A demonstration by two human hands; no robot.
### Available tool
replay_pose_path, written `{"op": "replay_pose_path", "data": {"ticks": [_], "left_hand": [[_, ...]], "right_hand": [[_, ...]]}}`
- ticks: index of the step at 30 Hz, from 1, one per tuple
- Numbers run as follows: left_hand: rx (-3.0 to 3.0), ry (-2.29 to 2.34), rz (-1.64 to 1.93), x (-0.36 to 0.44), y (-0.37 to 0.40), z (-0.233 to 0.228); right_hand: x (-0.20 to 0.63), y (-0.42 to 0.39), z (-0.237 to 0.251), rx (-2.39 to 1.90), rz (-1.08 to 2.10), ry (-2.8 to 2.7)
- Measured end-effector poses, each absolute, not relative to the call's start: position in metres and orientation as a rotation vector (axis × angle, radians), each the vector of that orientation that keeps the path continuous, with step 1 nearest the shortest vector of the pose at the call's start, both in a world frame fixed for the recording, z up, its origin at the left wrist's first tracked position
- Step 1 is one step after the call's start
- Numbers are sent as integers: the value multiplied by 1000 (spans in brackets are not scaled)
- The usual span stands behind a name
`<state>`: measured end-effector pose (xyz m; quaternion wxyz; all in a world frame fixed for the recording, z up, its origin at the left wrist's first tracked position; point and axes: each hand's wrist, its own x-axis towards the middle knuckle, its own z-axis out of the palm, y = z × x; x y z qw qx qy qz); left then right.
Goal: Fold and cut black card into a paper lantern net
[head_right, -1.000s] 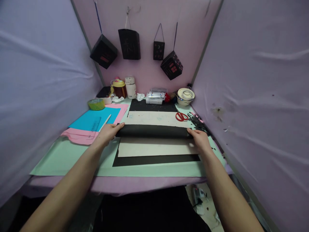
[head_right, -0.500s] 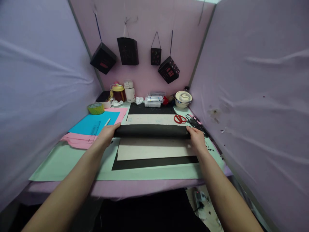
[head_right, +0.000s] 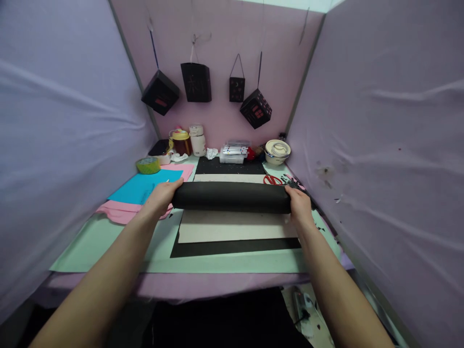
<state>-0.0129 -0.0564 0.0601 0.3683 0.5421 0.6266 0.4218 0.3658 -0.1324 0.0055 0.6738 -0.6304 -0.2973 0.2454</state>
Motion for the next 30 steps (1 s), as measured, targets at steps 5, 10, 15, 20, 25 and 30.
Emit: {"op": "replay_pose_path", "data": {"ticks": [5, 10, 15, 20, 25, 30], "left_hand": [[1348, 1582, 1081, -8, -59, 60], [1538, 1495, 1465, -4, -62, 50], [1611, 1228, 1525, -5, -75, 44], [1672, 834, 1463, -11, -79, 32], [1703, 876, 1349, -21, -69, 28], [1556, 873, 1383, -26, -65, 25]], "right_hand": [[359, -132, 6, -1429, 482, -722], [358, -127, 5, -1522, 283, -820], [366, -113, 5, -1554, 217, -778], [367, -107, 7, -1551, 207, -769], [363, -112, 11, -1433, 294, -811], [367, -120, 11, -1127, 487, -1042]]}}
